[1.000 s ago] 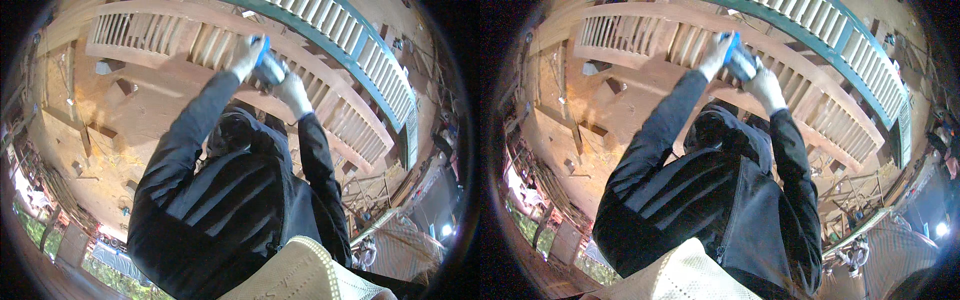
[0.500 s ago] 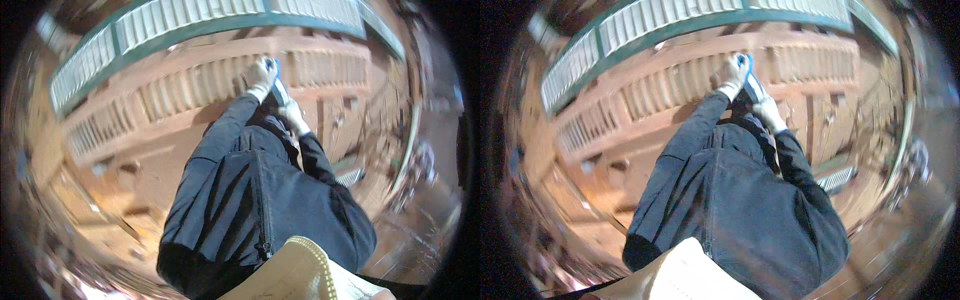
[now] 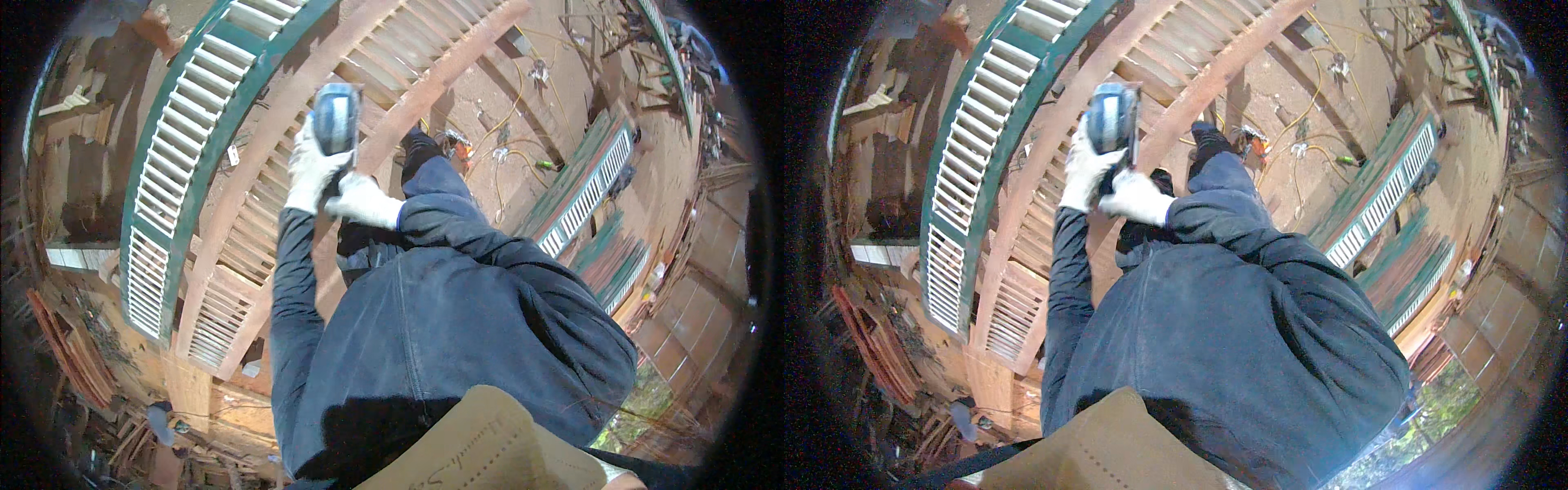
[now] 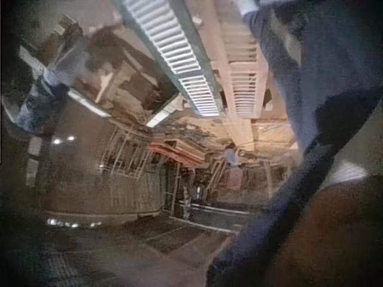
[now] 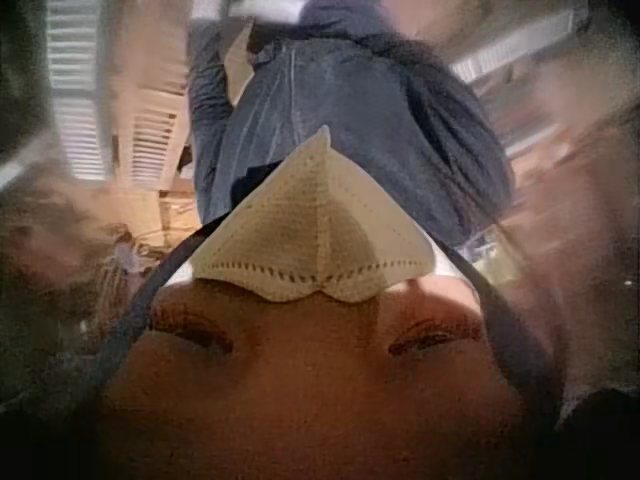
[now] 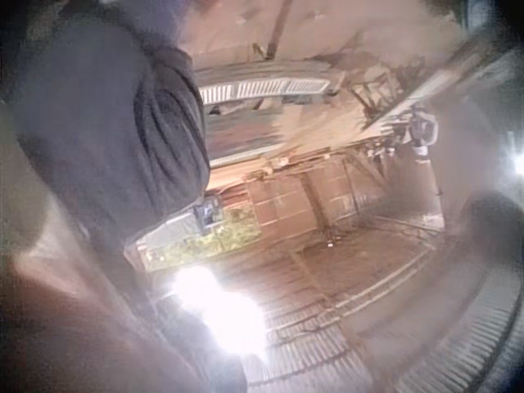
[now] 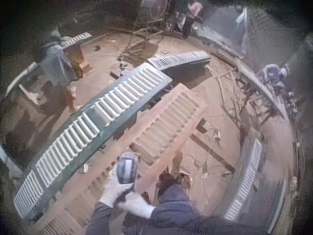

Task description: The person uses a handheld electric sander to smooth the surface of a curved wooden slatted panel. They move the sander along the wood, repositioning the panel to reach different areas. The person then uses a power drill with a sanding attachment to continue smoothing the wood.

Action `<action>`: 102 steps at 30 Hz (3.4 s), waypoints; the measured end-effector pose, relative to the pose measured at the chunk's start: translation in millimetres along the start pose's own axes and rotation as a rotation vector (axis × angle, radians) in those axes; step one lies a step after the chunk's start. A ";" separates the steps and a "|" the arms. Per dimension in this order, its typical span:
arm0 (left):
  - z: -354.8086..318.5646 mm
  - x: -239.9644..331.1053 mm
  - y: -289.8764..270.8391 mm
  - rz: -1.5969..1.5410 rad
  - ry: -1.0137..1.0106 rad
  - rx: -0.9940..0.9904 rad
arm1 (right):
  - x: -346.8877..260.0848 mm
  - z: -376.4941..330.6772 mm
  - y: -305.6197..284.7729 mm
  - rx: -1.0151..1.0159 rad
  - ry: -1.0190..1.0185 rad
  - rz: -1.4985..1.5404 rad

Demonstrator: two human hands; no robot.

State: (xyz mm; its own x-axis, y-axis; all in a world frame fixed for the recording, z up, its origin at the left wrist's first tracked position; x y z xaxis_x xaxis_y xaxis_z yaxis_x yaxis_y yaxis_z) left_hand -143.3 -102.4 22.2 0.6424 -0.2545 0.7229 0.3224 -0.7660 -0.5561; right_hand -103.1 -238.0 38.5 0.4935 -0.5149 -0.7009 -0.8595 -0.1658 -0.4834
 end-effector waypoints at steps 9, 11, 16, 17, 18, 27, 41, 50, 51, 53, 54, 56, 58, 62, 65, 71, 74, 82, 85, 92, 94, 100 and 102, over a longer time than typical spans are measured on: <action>-26.1 11.5 -14.6 0.058 -0.155 -0.099 | 80.0 -30.3 -124.5 0.465 -0.433 -0.189; -23.7 25.3 -1.1 0.163 -0.238 -0.128 | 96.4 -32.9 -155.8 0.417 -0.478 -0.263; 20.6 105.0 71.9 0.102 -0.165 -0.189 | 146.6 -43.2 -201.9 0.443 -0.692 -0.322; 33.9 131.4 82.9 0.126 -0.155 -0.235 | 156.7 -40.7 -219.1 0.446 -0.687 -0.323; 47.7 154.2 93.8 0.148 -0.150 -0.282 | 168.7 -34.9 -232.7 0.446 -0.684 -0.320; 148.2 268.2 204.9 0.283 0.028 -0.236 | 247.8 -26.3 -383.4 0.132 -0.532 -0.745; 29.0 120.0 91.3 0.476 -0.249 -0.257 | 120.2 16.5 -204.3 -0.055 -0.575 -0.388; -49.5 12.9 50.3 0.555 -0.324 -0.231 | 70.0 32.2 -95.5 0.106 -0.756 -0.483; -38.9 22.0 59.4 0.586 -0.296 -0.237 | 79.9 35.2 -97.9 0.070 -0.718 -0.425; -13.9 46.6 81.9 0.583 -0.162 -0.230 | 104.8 25.0 -148.1 0.077 -0.739 -0.377; 5.3 71.9 93.7 0.582 -0.201 -0.262 | 121.0 17.8 -176.0 0.136 -0.737 -0.289; 49.9 134.6 113.3 0.553 -0.252 -0.336 | 150.2 17.5 -219.1 -0.021 -0.576 -0.337; 84.4 174.6 132.3 0.410 -0.089 -0.208 | 173.8 11.3 -272.9 0.014 -0.502 -0.450; 148.8 242.6 162.8 0.388 -0.017 -0.254 | 203.1 4.8 -364.8 0.110 -0.417 -0.539; 185.9 285.2 173.6 0.386 0.034 -0.230 | 211.4 2.0 -419.9 0.030 -0.325 -0.559; 207.7 271.7 168.4 0.391 0.059 -0.184 | 227.5 18.6 -413.9 0.255 -0.462 -0.678; 167.7 247.3 136.7 0.396 -0.006 -0.229 | 200.2 22.3 -374.1 0.168 -0.476 -0.608; 25.8 96.0 74.4 0.632 -0.231 -0.363 | 105.7 24.2 -169.2 0.066 -0.548 -0.498; -39.6 29.0 59.5 0.587 -0.243 -0.269 | 82.9 27.3 -89.1 0.202 -0.667 -0.513; -44.6 14.8 79.9 0.514 -0.298 -0.232 | 93.1 13.8 -94.5 0.169 -0.705 -0.560; -4.8 79.9 98.2 0.606 -0.233 -0.276 | 125.6 11.2 -143.6 0.051 -0.698 -0.415; 110.1 205.4 153.6 0.443 0.029 -0.270 | 190.5 -9.1 -309.9 0.058 -0.343 -0.513; 141.9 245.6 166.8 0.413 0.028 -0.303 | 203.6 -15.0 -361.1 0.127 -0.372 -0.516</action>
State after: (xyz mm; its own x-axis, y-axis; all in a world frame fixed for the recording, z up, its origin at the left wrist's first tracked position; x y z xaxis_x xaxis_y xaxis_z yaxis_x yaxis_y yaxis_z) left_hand 166.8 -208.9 48.9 0.6532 -0.5847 0.4810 -0.1732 -0.7338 -0.6569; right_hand 305.8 -295.6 78.3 0.8715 -0.0659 -0.4859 -0.4886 -0.2019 -0.8489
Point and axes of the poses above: each hand's wrist, its own z-axis towards the middle knuckle, its own y-axis out of the palm, x = y × z, the point moved 1 cm from there along z, towards the middle knuckle, and after that the axes turned 5 degrees about -z, right-handed, at the moved point
